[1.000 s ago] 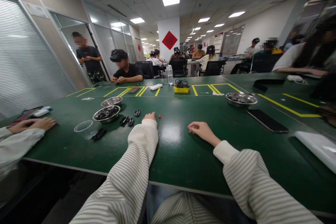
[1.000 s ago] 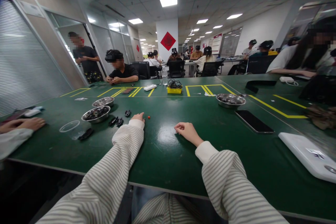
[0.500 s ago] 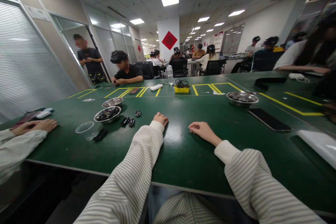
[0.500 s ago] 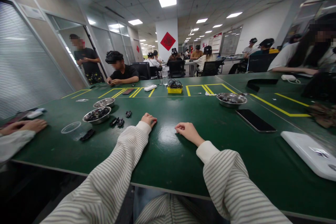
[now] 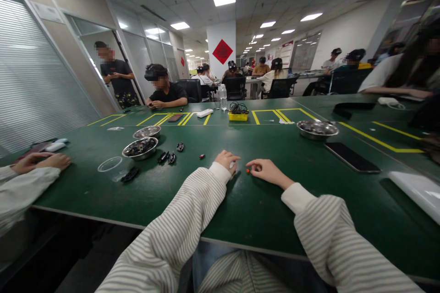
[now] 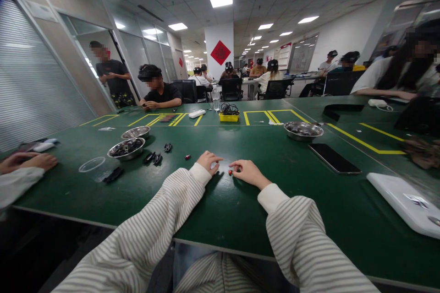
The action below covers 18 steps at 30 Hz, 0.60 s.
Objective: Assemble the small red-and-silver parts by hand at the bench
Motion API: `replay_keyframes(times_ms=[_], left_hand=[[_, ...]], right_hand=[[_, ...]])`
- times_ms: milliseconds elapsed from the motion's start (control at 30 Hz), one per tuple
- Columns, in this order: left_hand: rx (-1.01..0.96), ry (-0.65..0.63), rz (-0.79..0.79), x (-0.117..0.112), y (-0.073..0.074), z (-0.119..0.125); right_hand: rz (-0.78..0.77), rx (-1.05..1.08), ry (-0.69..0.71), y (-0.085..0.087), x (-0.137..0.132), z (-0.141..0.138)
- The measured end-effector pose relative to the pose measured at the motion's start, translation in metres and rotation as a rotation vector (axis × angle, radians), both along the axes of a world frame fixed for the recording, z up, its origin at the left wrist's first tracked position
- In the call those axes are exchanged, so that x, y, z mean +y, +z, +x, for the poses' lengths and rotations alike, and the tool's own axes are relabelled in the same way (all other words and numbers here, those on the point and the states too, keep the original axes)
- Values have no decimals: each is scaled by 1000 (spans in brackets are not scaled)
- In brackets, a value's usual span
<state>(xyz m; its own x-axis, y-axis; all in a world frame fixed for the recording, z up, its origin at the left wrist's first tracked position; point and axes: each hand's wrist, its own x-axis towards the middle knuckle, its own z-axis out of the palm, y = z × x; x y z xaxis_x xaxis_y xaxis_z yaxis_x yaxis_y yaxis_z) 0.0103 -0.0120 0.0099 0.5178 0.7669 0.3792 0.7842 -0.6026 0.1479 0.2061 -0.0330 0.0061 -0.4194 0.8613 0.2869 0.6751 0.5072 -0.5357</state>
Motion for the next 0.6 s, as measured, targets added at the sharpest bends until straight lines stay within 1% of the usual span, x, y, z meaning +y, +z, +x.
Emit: replay_keyframes(times_ms=[67, 133, 167, 200, 233, 267, 333, 400, 467, 533, 600], left_hand=[[34, 280, 23, 5, 6, -15], [59, 581, -7, 10, 9, -31], [65, 699, -39, 13, 9, -38], [68, 784, -76, 16, 8, -44], [70, 829, -110, 19, 7, -49], [71, 837, -138, 22, 6, -53], [80, 783, -177, 25, 3, -53], [93, 681, -198, 25, 1, -45], [69, 489, -207, 21, -2, -30], [-9, 248, -207, 14, -6, -11], [-97, 59, -200, 7, -10, 5]], right_hand=[[18, -18, 18, -2, -1, -1], [34, -32, 27, -2, -2, -2], [41, -35, 27, -2, -2, -2], [45, -37, 27, -1, -3, -2], [46, -36, 24, 0, -3, -3], [45, -31, 22, 0, -4, -3], [39, -7, 21, 2, -5, -4], [34, 38, 16, 2, -5, -5], [22, 97, -9, 2, -5, -7], [-2, 155, -41, 2, -5, -8], [-23, 203, -59, 2, -5, -9]])
